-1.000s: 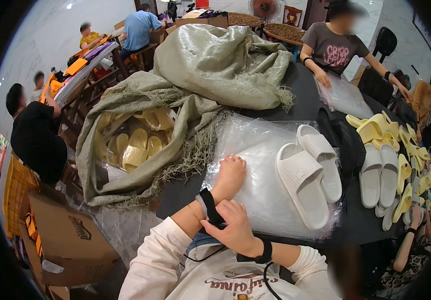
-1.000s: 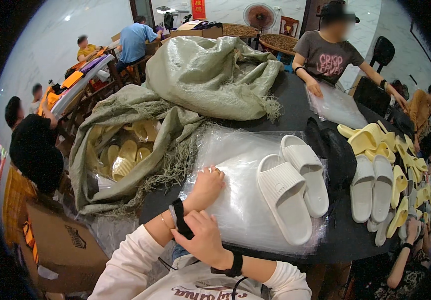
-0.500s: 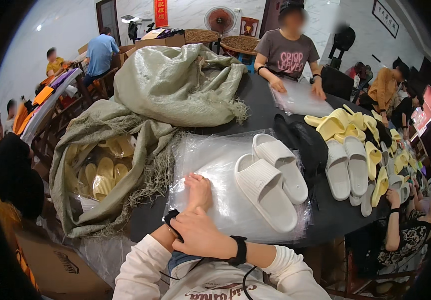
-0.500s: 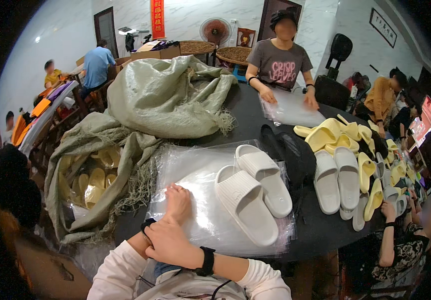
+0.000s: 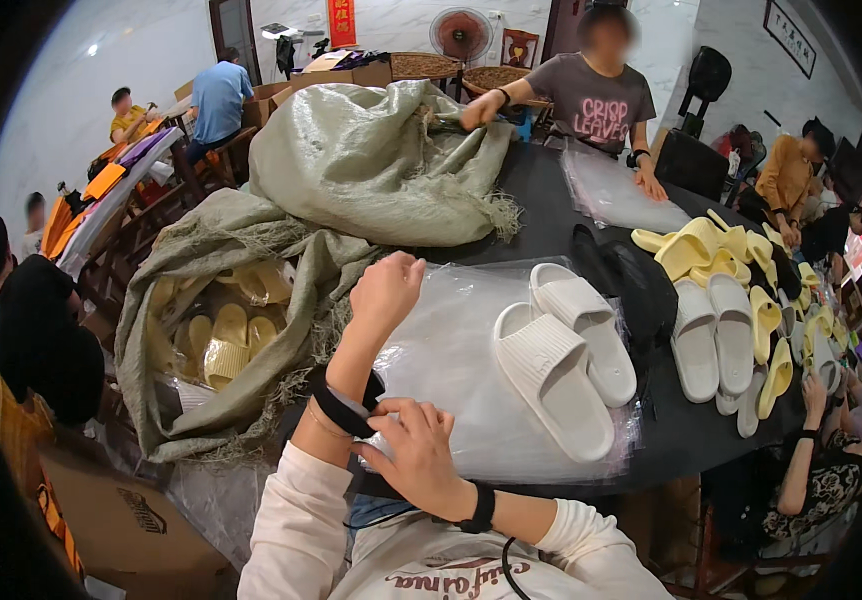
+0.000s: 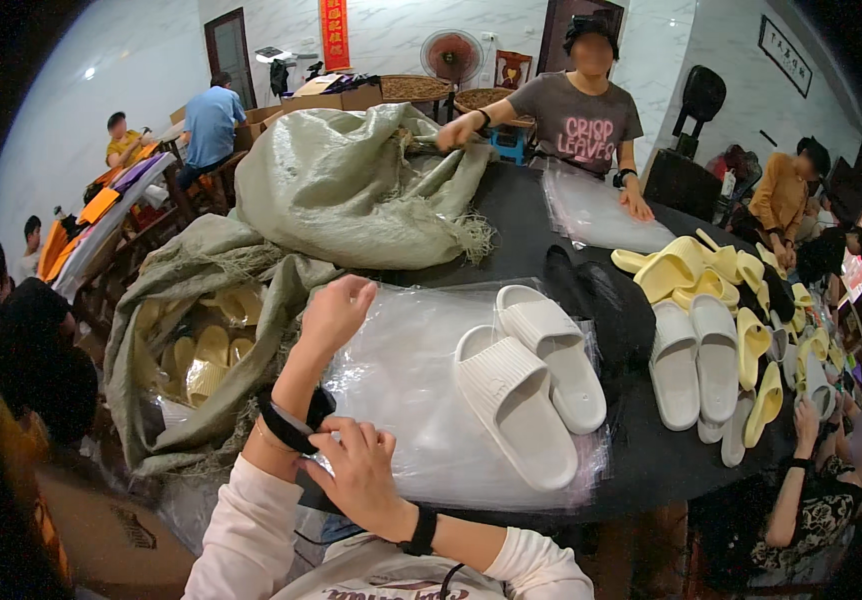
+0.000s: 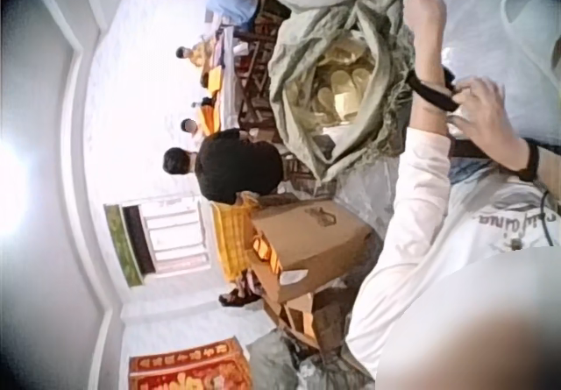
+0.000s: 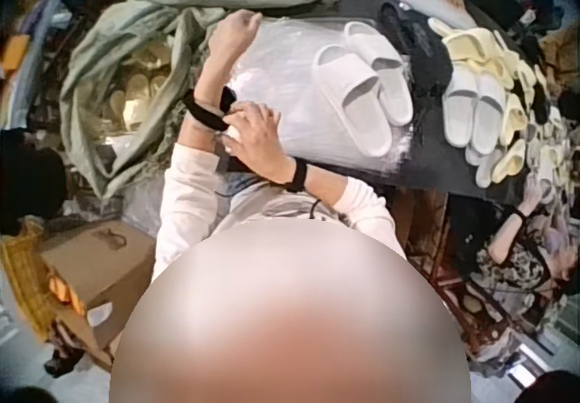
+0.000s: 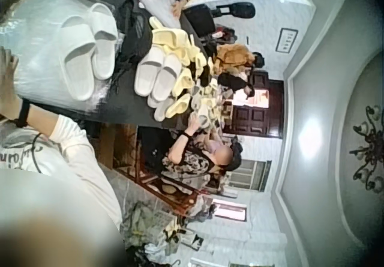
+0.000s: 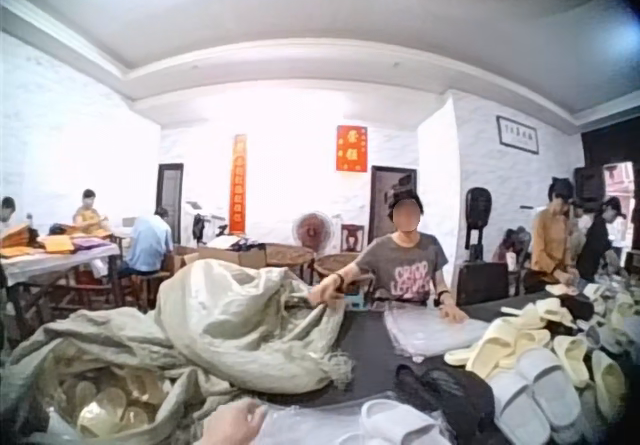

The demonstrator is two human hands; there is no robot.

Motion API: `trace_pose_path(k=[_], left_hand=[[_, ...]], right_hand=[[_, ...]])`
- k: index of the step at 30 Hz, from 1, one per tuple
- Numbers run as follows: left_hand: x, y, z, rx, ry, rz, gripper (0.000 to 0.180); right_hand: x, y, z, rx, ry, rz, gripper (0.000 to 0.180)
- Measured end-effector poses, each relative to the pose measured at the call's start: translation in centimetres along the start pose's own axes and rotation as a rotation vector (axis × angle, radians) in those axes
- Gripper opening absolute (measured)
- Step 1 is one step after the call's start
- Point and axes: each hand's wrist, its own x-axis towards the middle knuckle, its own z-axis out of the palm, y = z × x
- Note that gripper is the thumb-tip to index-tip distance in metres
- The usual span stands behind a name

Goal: The recorder is sorting and packaging yellow and white plastic slides into plastic bags.

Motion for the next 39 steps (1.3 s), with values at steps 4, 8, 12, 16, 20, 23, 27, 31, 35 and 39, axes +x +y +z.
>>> trace_pose_path(k=[4,8,12,16,20,23,27,31,35,39], left_hand=[[0.8,0.1,0.5,-0.323,0.041,0.0,0.035],[1.1,1.5,0.0,-0.868,-0.065,-0.084,0.038],[1.6,1.9,2.8,-0.278,0.166,0.076,0.029],[1.3,1.8,4.7,0.304,0.232,0.424,0.012],[1.5,2.3,5.3,0.78,0.186,0.741,0.009],[2.0,2.6,5.5,1.008,0.204,0.863,0.011],[2.6,1.5,6.3,1.307,0.253,1.01,0.018],[2.2,0.7,8.0,1.496,0.257,1.123,0.026],[2.8,0.4,9.6,1.578,0.265,1.298,0.028],[4.6,0.3,8.3,0.936,0.096,0.6,0.018]], right_hand=[[0.4,0.8,0.8,0.036,0.067,-0.073,0.028],[0.6,1.5,1.3,0.3,-0.021,0.024,0.023],[0.3,0.4,-0.2,0.259,0.043,-0.035,0.026],[1.2,-0.5,-0.9,0.261,0.085,0.003,0.027],[2.0,-0.3,-1.4,0.221,0.106,0.007,0.034],[2.1,-0.6,-2.0,0.343,0.05,0.179,0.042],[2.1,-0.9,-2.5,0.665,-0.067,0.452,0.048],[3.2,-0.6,-2.9,0.8,-0.062,0.518,0.049],[4.4,0.5,-2.7,0.432,0.01,0.237,0.038],[3.2,0.1,-2.5,0.35,-0.035,0.219,0.033]])
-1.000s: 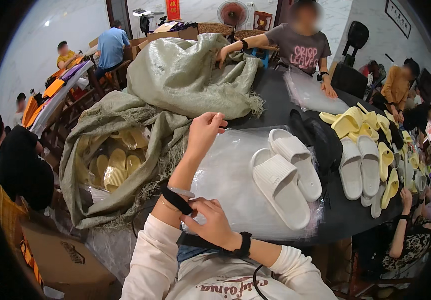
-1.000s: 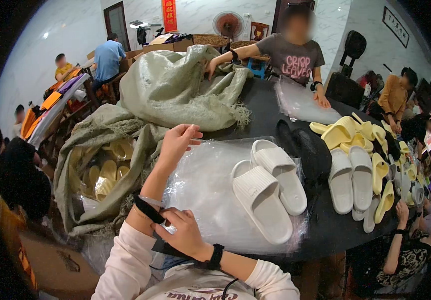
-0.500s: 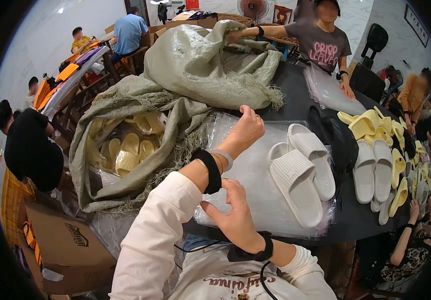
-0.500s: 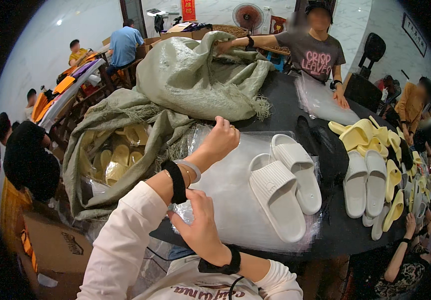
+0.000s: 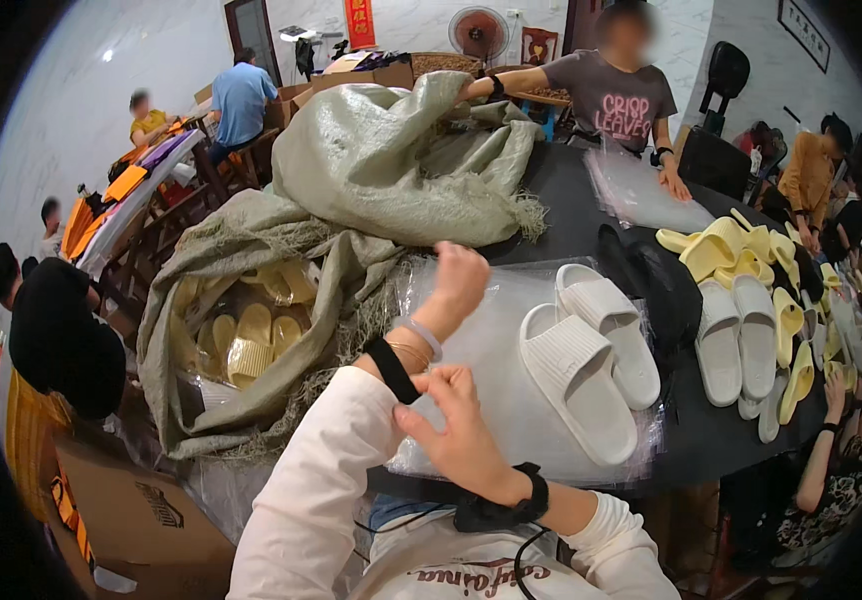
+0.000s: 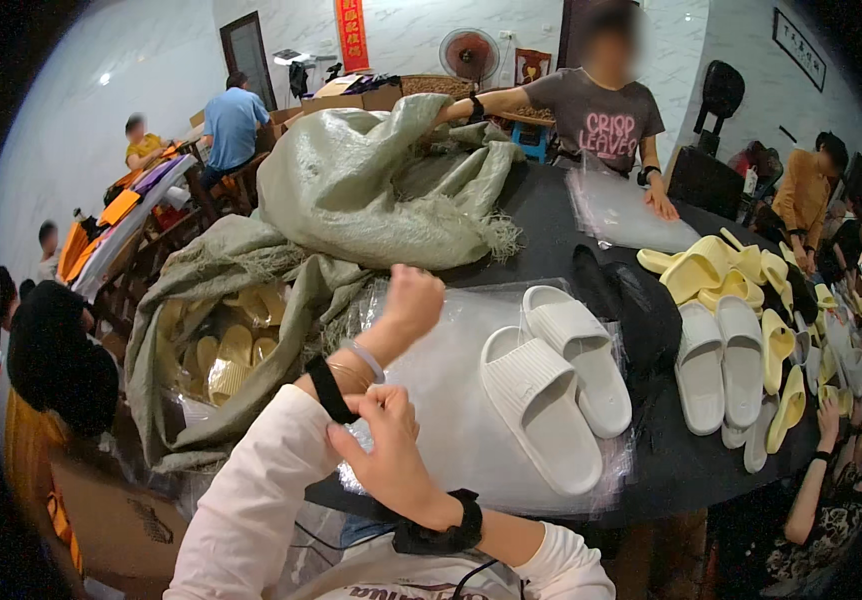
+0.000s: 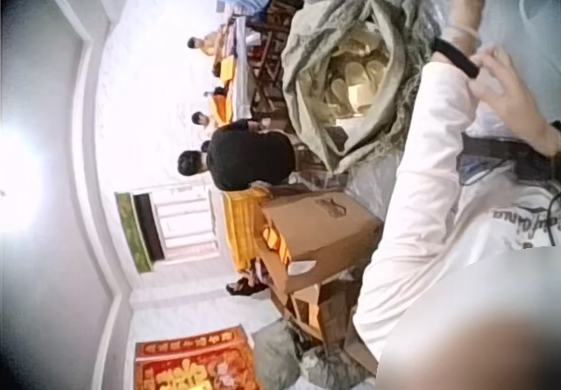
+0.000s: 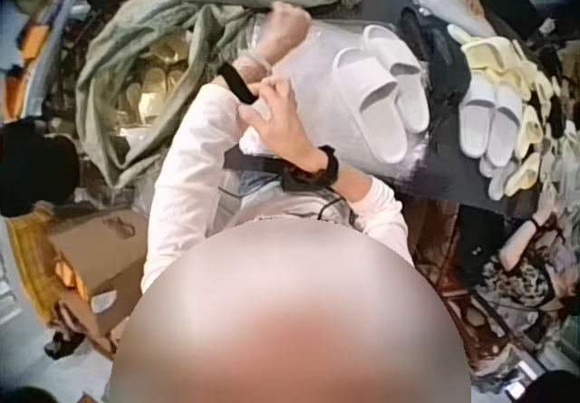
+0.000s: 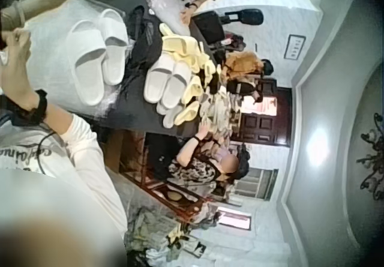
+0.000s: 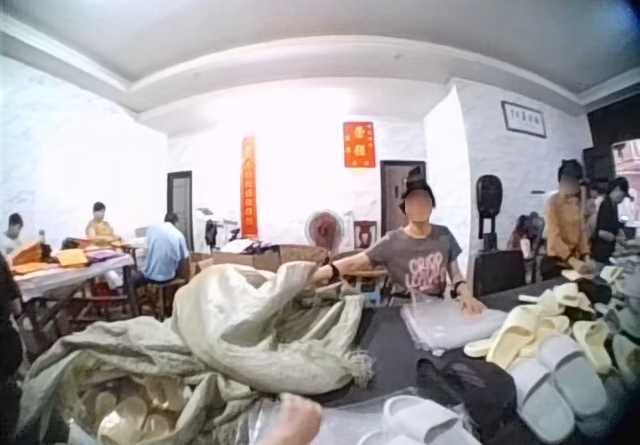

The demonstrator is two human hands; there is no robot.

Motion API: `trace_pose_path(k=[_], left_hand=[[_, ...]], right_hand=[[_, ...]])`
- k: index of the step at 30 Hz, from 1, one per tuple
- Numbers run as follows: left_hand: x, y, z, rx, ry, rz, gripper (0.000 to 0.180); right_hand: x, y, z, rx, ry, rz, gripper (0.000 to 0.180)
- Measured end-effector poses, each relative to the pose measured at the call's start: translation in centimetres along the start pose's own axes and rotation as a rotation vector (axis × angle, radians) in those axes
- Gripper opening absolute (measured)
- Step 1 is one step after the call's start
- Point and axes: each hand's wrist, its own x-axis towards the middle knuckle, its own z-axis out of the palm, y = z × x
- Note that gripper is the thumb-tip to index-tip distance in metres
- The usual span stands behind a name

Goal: The recorder is sorting and packaging yellow and white plastic slides into plastic bags.

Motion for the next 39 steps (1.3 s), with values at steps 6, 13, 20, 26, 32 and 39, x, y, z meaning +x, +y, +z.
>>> trace_pose_path(k=[6,13,20,26,32,39], left_hand=[[3.9,-5.3,-3.3,-1.63,-0.181,-0.798,0.015],[4.6,-6.6,-3.6,-1.702,0.095,-0.965,0.015],[4.3,-6.4,-4.3,0.115,0.444,0.181,0.014],[3.9,-8.3,-3.1,0.768,0.312,0.307,0.02],[2.6,-6.6,-0.8,0.734,0.166,0.284,0.022],[3.5,-12.3,-3.0,-0.735,-0.068,-0.731,0.016]], right_hand=[[1.6,2.6,1.6,0.314,-0.02,0.029,0.024],[2.1,-0.8,-0.1,0.224,-0.286,-0.086,0.024],[3.1,-3.4,-1.3,0.261,-0.328,0.124,0.026],[4.7,-2.7,0.3,0.169,-0.055,0.062,0.032],[5.5,-4.3,2.4,0.059,0.014,-0.219,0.021],[4.0,-2.7,0.9,0.029,-0.041,-0.224,0.028]])
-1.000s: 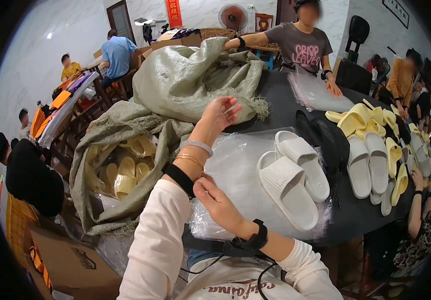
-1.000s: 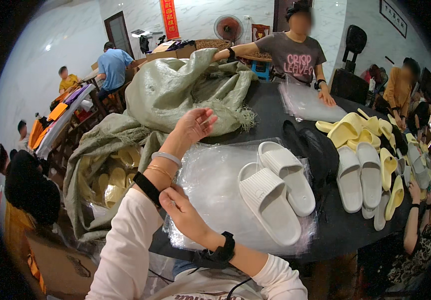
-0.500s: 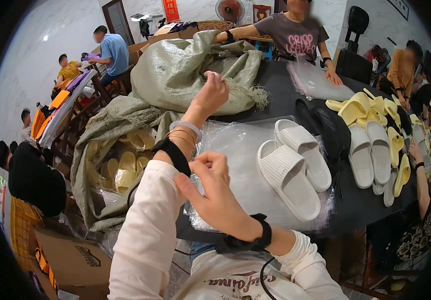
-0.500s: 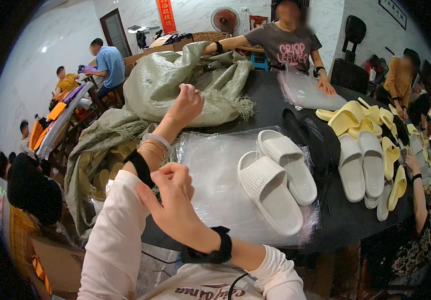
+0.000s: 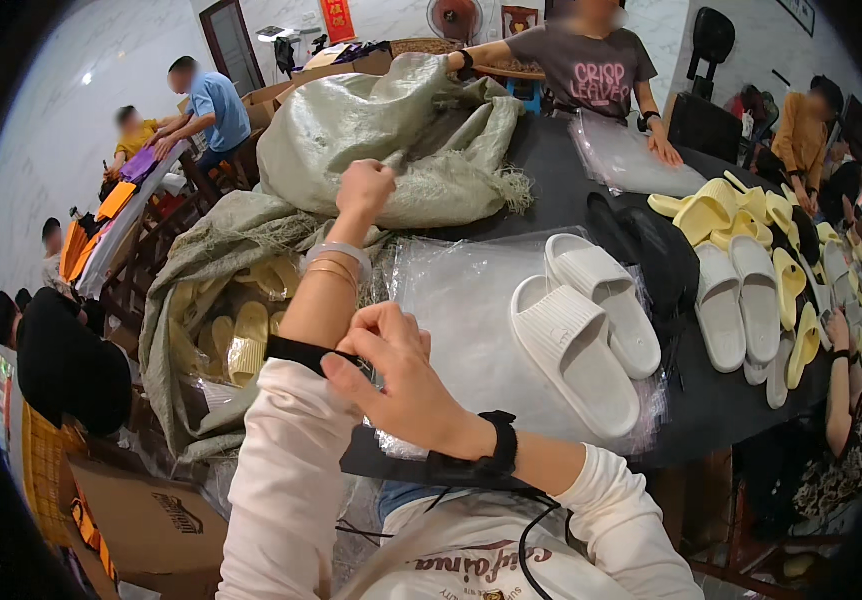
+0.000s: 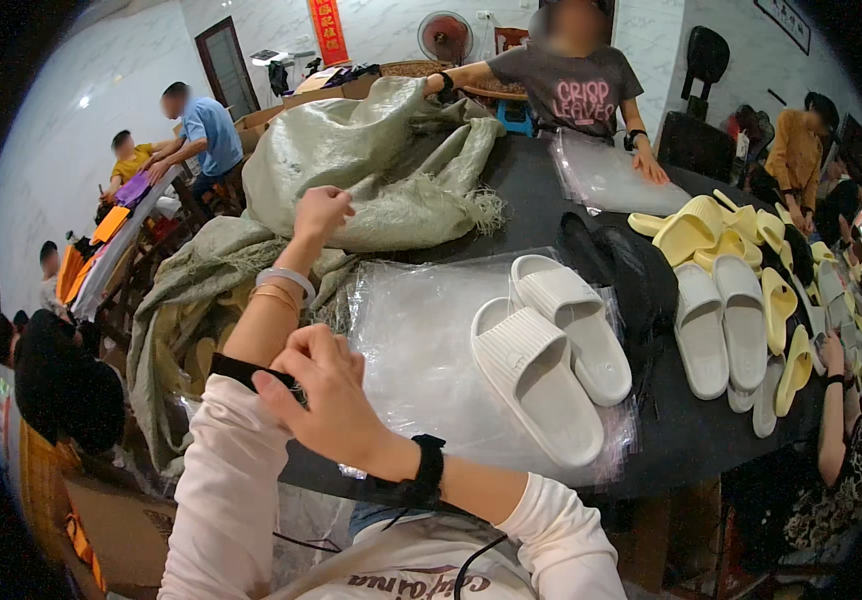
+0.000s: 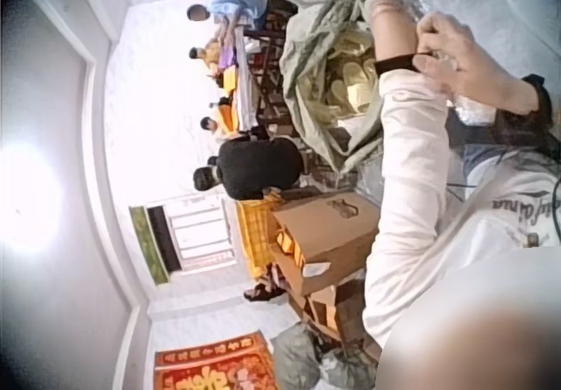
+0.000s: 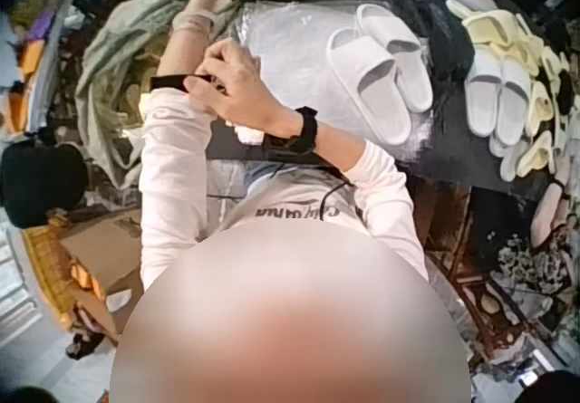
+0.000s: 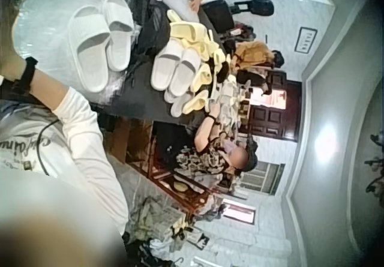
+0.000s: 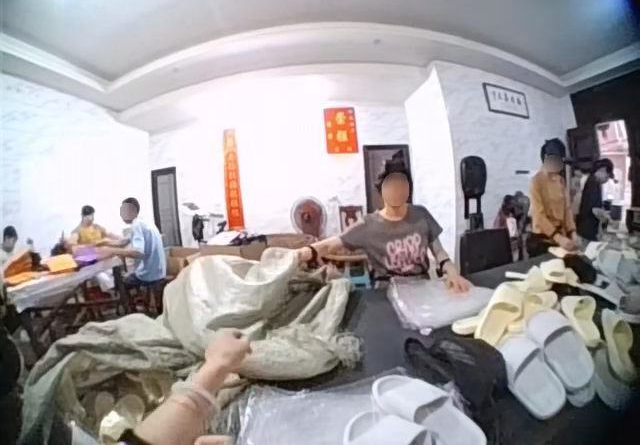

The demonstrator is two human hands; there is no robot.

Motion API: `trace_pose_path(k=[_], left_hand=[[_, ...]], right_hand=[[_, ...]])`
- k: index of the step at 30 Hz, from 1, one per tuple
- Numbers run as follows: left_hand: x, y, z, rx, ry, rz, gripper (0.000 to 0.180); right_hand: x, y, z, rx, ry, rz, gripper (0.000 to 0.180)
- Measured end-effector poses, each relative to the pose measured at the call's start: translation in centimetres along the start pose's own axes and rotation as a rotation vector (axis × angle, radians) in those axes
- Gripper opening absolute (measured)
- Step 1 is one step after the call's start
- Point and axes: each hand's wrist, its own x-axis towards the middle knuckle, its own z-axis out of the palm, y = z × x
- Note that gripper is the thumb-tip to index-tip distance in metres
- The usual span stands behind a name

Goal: The recorder is sorting and packaging yellow and white plastic slides into plastic bags.

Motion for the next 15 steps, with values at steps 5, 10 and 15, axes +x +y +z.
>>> trace_pose_path(k=[5,10,15], left_hand=[[1.2,-1.0,-0.8,-1.451,-0.312,-0.544,0.015],[0.7,-4.1,1.0,-0.801,-0.013,-0.367,0.016],[-2.1,-3.2,2.6,0.548,0.27,0.56,0.023]], right_hand=[[-0.5,1.9,1.6,0.318,-0.019,0.083,0.023],[-1.8,-1.2,1.8,0.348,-0.184,0.053,0.017],[-2.1,-2.3,2.6,0.449,-0.294,0.147,0.014]])
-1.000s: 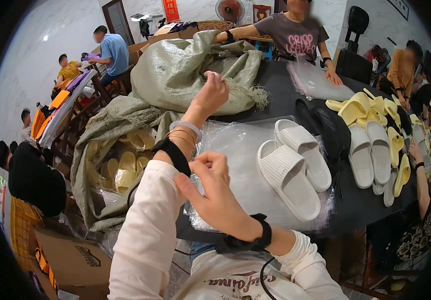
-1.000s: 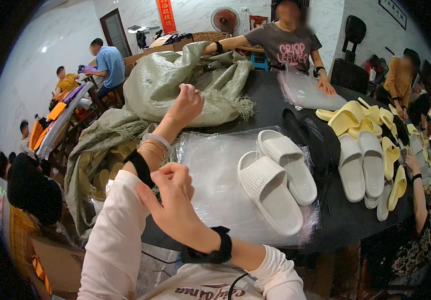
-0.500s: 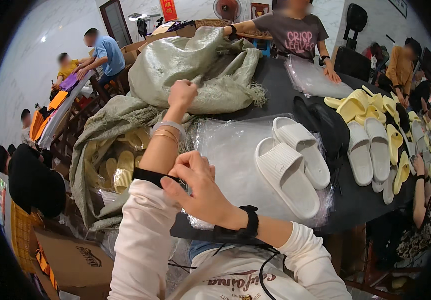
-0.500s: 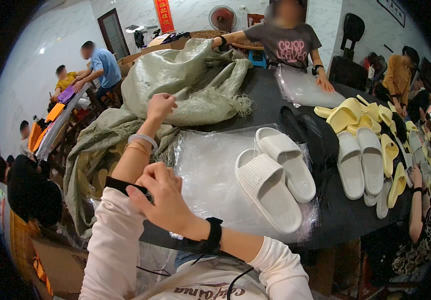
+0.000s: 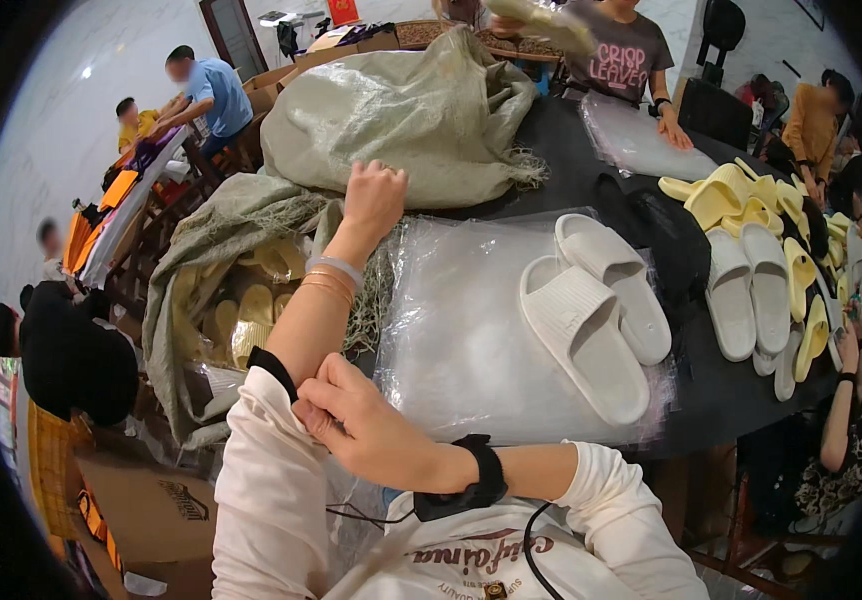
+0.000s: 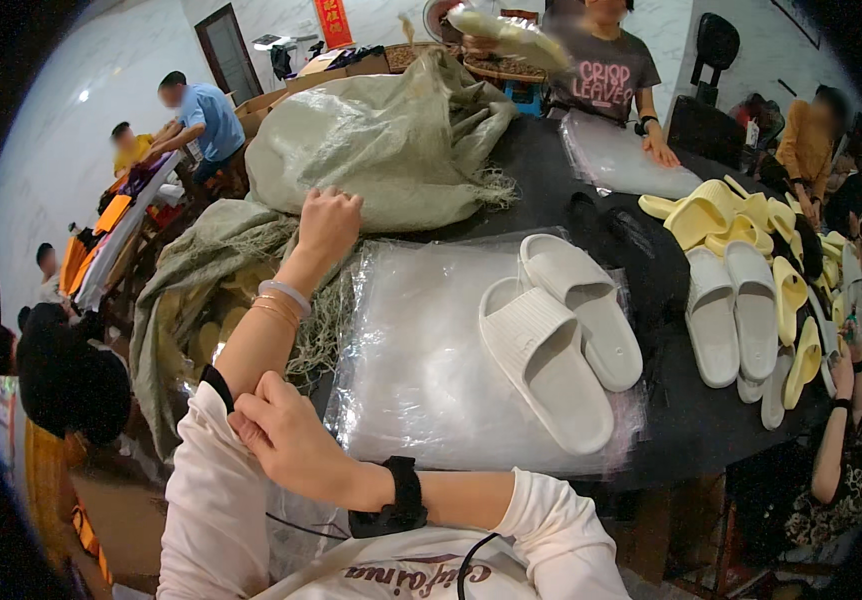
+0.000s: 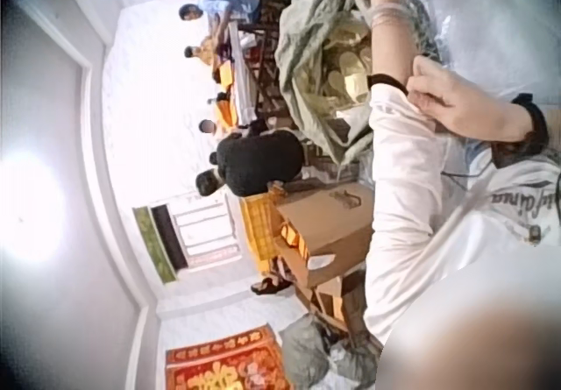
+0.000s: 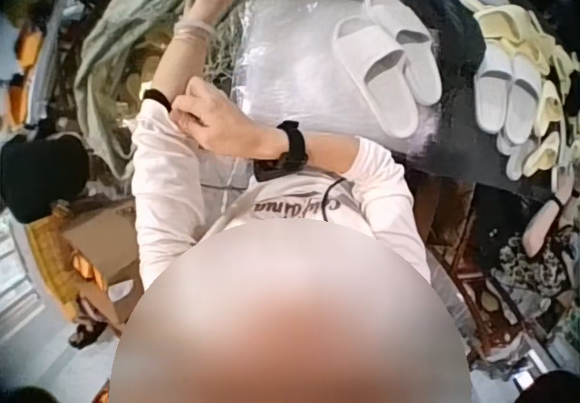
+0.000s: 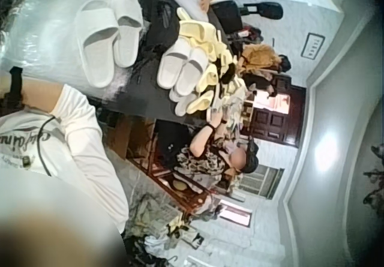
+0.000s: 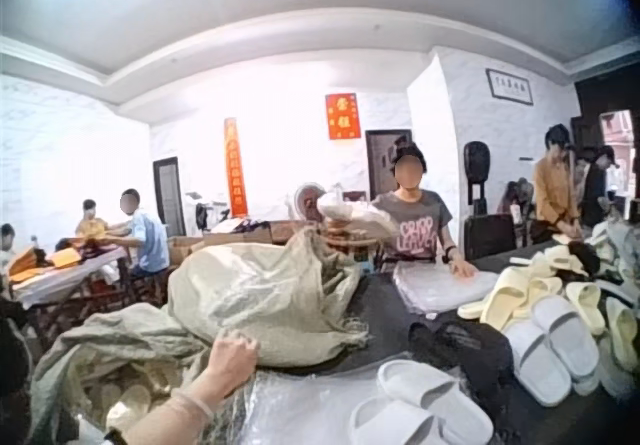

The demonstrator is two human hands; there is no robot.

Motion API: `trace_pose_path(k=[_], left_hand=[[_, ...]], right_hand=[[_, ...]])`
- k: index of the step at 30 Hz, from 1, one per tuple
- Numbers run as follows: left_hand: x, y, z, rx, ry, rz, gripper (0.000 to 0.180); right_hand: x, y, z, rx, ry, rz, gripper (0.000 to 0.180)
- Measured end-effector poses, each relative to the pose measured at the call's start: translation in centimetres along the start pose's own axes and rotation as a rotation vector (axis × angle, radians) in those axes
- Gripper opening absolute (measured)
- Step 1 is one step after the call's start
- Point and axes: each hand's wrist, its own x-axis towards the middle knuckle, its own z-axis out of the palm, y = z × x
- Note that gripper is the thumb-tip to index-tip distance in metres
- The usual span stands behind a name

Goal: The recorder is sorting and packaging yellow and white plastic slides into plastic bags.

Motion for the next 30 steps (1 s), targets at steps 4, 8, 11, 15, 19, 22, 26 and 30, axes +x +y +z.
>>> trace_pose_path(k=[4,8,11,15,19,22,26,30], left_hand=[[1.0,-0.4,-1.7,-0.518,0.033,-0.536,0.02],[3.5,-1.7,-2.6,-1.578,-0.284,-0.977,0.018],[3.8,-1.8,-4.1,-1.953,-0.339,-1.115,0.016],[4.1,-1.9,-5.2,-2.19,-0.411,-1.209,0.015],[4.4,-2.6,-4.8,-2.236,-0.375,-1.348,0.014],[4.5,-2.6,-4.8,-2.289,-0.323,-1.392,0.013],[4.6,-2.4,-4.7,-2.281,-0.348,-1.478,0.012],[4.6,-2.9,-3.9,-2.129,-0.272,-1.481,0.011]], right_hand=[[-0.5,1.5,0.1,0.045,0.096,-0.098,0.026],[-0.6,5.4,-1.9,0.014,0.271,0.143,0.076],[0.6,4.1,-2.7,0.817,-0.196,0.209,0.089],[1.0,5.5,-2.4,0.968,-0.21,0.271,0.087],[0.4,6.8,-1.9,1.172,-0.236,0.324,0.078],[0.6,7.4,-1.7,1.14,-0.214,0.322,0.069],[1.4,8.0,-1.8,0.994,-0.212,0.313,0.058],[1.0,8.2,-1.0,1.06,-0.293,0.383,0.054]])
